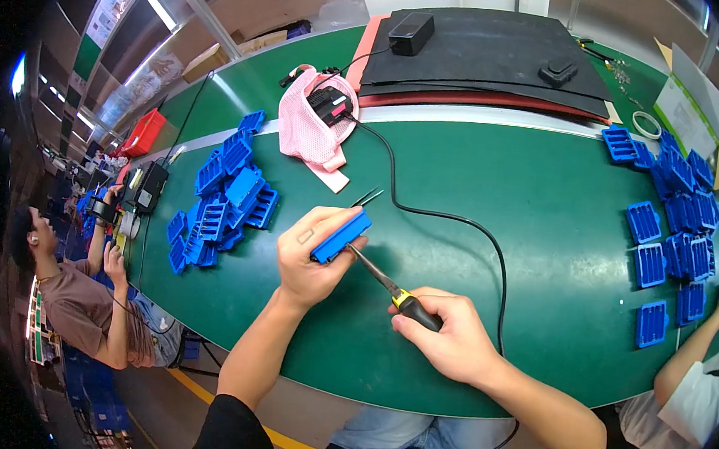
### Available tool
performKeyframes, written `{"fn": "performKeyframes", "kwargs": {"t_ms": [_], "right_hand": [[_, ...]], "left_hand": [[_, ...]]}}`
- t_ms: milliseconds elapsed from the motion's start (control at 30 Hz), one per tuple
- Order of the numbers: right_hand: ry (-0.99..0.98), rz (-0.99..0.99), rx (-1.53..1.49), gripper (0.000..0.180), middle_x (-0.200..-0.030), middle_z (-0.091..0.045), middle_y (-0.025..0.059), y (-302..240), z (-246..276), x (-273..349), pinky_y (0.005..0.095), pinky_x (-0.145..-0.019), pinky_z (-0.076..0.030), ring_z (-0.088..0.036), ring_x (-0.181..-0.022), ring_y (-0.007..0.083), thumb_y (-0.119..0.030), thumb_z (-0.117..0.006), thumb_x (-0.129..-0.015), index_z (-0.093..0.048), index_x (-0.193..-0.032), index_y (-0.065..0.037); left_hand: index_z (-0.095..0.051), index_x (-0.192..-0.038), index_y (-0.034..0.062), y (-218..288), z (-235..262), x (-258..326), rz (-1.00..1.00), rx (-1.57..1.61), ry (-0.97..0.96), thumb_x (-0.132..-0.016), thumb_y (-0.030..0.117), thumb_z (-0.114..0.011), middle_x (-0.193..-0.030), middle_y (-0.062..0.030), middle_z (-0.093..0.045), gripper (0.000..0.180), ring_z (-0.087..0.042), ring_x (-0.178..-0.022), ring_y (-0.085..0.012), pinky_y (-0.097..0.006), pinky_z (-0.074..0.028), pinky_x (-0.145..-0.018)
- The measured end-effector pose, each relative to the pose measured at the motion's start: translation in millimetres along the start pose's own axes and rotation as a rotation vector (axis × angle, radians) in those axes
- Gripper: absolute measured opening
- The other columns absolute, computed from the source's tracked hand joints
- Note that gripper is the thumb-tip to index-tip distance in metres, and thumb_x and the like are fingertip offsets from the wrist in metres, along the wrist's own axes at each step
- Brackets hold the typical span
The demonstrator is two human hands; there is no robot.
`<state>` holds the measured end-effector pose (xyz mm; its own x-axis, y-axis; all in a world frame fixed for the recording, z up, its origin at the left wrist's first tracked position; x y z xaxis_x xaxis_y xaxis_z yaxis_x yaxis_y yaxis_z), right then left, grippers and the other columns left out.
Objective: Assembling small blue plastic components using needle-nose pliers at a factory workbench.
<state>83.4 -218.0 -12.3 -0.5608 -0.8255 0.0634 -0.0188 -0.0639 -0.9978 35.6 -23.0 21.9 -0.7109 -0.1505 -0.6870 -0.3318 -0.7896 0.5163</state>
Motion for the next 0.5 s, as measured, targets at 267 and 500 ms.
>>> {"fn": "performKeyframes", "kwargs": {"t_ms": [267, 500], "right_hand": [[0.003, 0.025, -0.001, 0.014, -0.081, -0.059, 0.0061, -1.0, -1.9, 0.1, 0.0258, -0.064, -0.042, -0.053, -0.071, 0.0113, -0.011, -0.063, -0.085, -0.063, -0.082, 0.003], [0.015, -0.008, 0.009, 0.018, -0.074, -0.054, 0.0061, -2.2, -6.7, 1.6, 0.0274, -0.059, -0.04, -0.05, -0.064, 0.0106, -0.012, -0.061, -0.087, -0.059, -0.077, 0.003]], "left_hand": [[-0.067, -0.103, 0.0012, 0.7, -1.4, 0.0, -0.011, -0.002, -0.001, -0.065, -0.001, -0.077, -0.09, -0.0144, -0.067, 0.039, -0.066, -0.074, -0.024, -0.03, -0.052, -0.065], [-0.068, -0.101, 0.001, -2.6, 1.1, -0.4, -0.063, -0.039, -0.005, -0.065, 0.0, -0.079, -0.09, -0.0145, -0.067, 0.038, -0.066, -0.075, -0.0253, -0.031, -0.052, -0.066]]}}
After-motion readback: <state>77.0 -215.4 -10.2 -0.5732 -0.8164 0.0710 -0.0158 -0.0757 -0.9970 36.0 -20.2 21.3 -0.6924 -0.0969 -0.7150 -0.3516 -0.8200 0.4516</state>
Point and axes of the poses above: each hand's wrist, its own x-axis away from the middle knuckle, its own z-axis out of the back of the hand, y = z × x, the point moved 3 cm from there along -x, towards the middle knuckle
